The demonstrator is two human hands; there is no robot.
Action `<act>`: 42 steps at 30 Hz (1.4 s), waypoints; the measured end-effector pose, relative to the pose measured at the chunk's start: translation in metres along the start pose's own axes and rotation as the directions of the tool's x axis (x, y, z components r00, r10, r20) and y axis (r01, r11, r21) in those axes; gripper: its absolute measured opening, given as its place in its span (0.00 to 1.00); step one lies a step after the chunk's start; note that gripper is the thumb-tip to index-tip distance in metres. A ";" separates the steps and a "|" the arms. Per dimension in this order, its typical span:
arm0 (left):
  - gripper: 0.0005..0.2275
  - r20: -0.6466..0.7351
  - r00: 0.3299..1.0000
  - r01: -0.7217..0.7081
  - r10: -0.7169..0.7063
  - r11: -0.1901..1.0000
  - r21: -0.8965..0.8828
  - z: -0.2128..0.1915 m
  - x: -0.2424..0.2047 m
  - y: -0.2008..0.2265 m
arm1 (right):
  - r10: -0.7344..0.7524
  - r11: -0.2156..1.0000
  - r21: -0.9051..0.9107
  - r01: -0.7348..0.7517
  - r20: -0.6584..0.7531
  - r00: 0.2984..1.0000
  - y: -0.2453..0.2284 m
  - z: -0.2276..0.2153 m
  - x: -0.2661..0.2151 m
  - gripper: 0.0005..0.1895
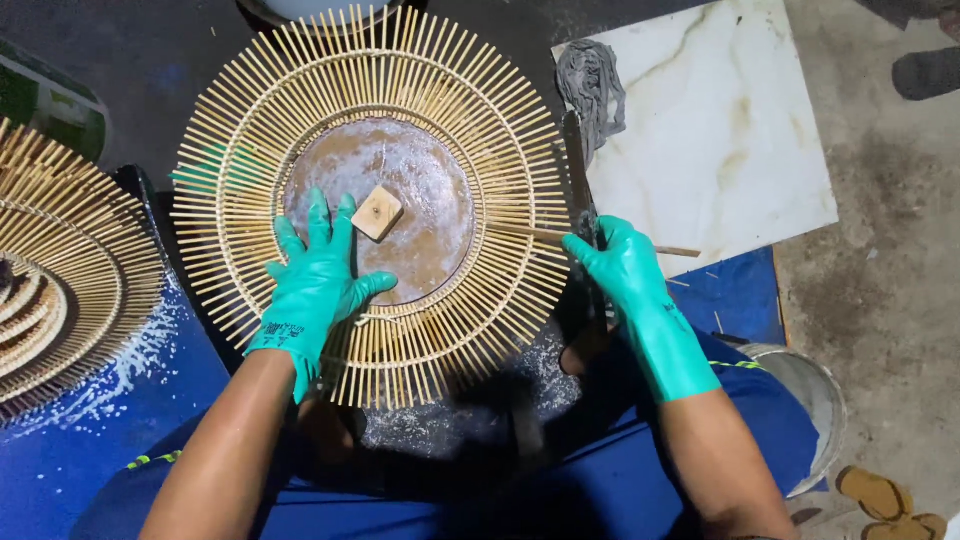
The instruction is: The recorder is assembling and cleaning circular bamboo decorative mirrors, using a brush and liquid on the bamboo slats.
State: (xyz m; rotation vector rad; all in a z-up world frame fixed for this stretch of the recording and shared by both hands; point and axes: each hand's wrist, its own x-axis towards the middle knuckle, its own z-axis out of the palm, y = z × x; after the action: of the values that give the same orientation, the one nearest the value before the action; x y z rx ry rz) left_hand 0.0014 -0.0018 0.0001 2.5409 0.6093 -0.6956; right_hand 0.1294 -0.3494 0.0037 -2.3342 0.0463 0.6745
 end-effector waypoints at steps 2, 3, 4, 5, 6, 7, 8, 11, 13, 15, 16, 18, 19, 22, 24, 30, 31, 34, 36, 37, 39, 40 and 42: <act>0.56 0.010 1.000 0.005 -0.005 1.000 0.009 0.001 0.001 0.000 | -0.015 1.000 0.022 0.015 0.005 1.000 0.004 0.002 0.000 0.15; 0.57 0.017 1.000 0.009 -0.009 1.000 0.015 0.001 0.002 -0.001 | -0.033 0.999 0.042 0.032 0.008 0.999 0.006 0.002 0.001 0.15; 0.57 0.018 1.000 0.009 -0.010 1.000 0.016 0.001 0.003 -0.001 | -0.032 0.999 0.043 0.031 0.008 0.999 0.004 0.002 -0.001 0.15; 0.57 0.018 1.000 0.007 -0.008 1.000 0.010 0.002 0.003 -0.002 | -0.018 0.999 0.037 0.018 0.013 1.000 0.002 0.002 -0.003 0.15; 0.57 0.018 1.000 0.004 -0.004 1.000 0.003 0.002 0.004 -0.002 | -0.005 1.000 0.031 0.004 0.017 1.000 0.000 0.001 -0.004 0.15; 0.57 0.018 1.000 0.003 -0.003 1.000 0.004 0.000 0.003 -0.002 | -0.004 1.000 0.031 0.004 0.016 1.000 0.001 0.001 -0.004 0.15; 0.57 0.016 1.000 0.000 0.000 1.000 0.007 -0.001 0.003 -0.001 | -0.004 1.000 0.031 0.004 0.012 1.000 0.001 0.001 -0.005 0.15; 0.56 -0.010 0.999 -0.053 0.053 0.999 0.001 0.003 0.006 -0.010 | 0.032 0.996 0.079 -0.035 0.035 0.999 0.001 -0.004 -0.007 0.14; 0.55 -0.036 0.994 -0.101 0.101 0.995 -0.008 0.004 0.009 -0.016 | 0.065 0.989 0.125 -0.073 0.066 0.996 0.003 -0.009 -0.008 0.14; 0.52 -0.029 0.988 -0.146 0.149 0.985 0.092 -0.001 0.012 -0.020 | -0.046 0.998 0.028 0.048 -0.083 0.996 0.005 -0.015 -0.007 0.15; 0.52 -0.031 0.989 -0.143 0.146 0.986 0.090 0.000 0.011 -0.019 | -0.048 0.998 0.026 0.051 -0.080 0.996 0.005 -0.016 -0.006 0.15; 0.51 0.018 0.998 -0.060 0.060 0.998 0.027 0.000 0.012 -0.014 | 0.009 0.999 -0.030 -0.013 -0.126 0.992 0.005 -0.019 -0.004 0.18; 0.51 0.014 0.998 -0.060 0.059 0.998 0.026 -0.003 0.009 -0.009 | 0.005 0.999 -0.031 -0.009 -0.127 0.992 0.003 -0.019 -0.003 0.18; 0.51 0.047 0.998 -0.046 0.048 0.998 -0.036 -0.011 -0.002 0.006 | 0.041 0.995 -0.087 -0.050 -0.099 0.994 0.008 -0.013 0.001 0.20; 0.54 0.012 0.999 -0.049 0.050 0.998 -0.027 -0.013 -0.007 0.012 | -0.156 0.986 0.036 0.160 -0.084 0.984 0.024 -0.004 0.008 0.17; 0.55 0.006 0.997 -0.079 0.079 0.997 -0.010 -0.005 0.000 0.006 | -0.132 0.990 0.034 0.134 -0.071 0.989 0.016 -0.005 0.000 0.17; 0.55 0.008 0.997 -0.079 0.079 0.997 -0.009 -0.004 0.000 0.004 | -0.130 0.991 0.035 0.132 -0.070 0.989 0.016 -0.004 0.000 0.17; 0.56 0.002 0.996 -0.093 0.093 0.996 -0.012 -0.001 0.004 0.000 | -0.109 0.993 0.029 0.111 -0.055 0.992 0.018 -0.006 0.001 0.16; 0.55 0.013 0.993 -0.119 0.119 0.993 0.017 -0.001 0.008 -0.004 | -0.057 0.998 0.032 0.058 -0.018 0.998 0.021 -0.008 0.002 0.16; 0.55 0.011 0.993 -0.121 0.121 0.992 0.020 0.001 0.012 -0.012 | -0.058 0.998 0.034 0.058 -0.021 0.998 0.018 -0.010 -0.001 0.16; 0.53 -0.051 0.961 -0.267 0.273 0.959 0.097 0.008 0.019 -0.025 | 0.021 0.997 0.080 -0.020 -0.018 1.000 0.011 -0.016 -0.004 0.16; 0.53 -0.053 0.960 -0.268 0.274 0.959 0.096 0.006 0.017 -0.021 | 0.020 0.997 0.078 -0.018 -0.019 1.000 0.011 -0.020 -0.004 0.16; 0.48 0.011 0.989 -0.146 0.146 0.973 0.180 0.001 0.012 -0.013 | -0.010 0.997 -0.082 0.001 -0.102 0.995 0.010 -0.025 -0.003 0.19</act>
State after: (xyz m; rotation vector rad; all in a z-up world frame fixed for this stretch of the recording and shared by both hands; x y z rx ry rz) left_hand 0.0039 0.0120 -0.0108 2.7204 0.3690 -0.7240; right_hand 0.1365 -0.3734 0.0143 -2.4455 0.0596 0.5627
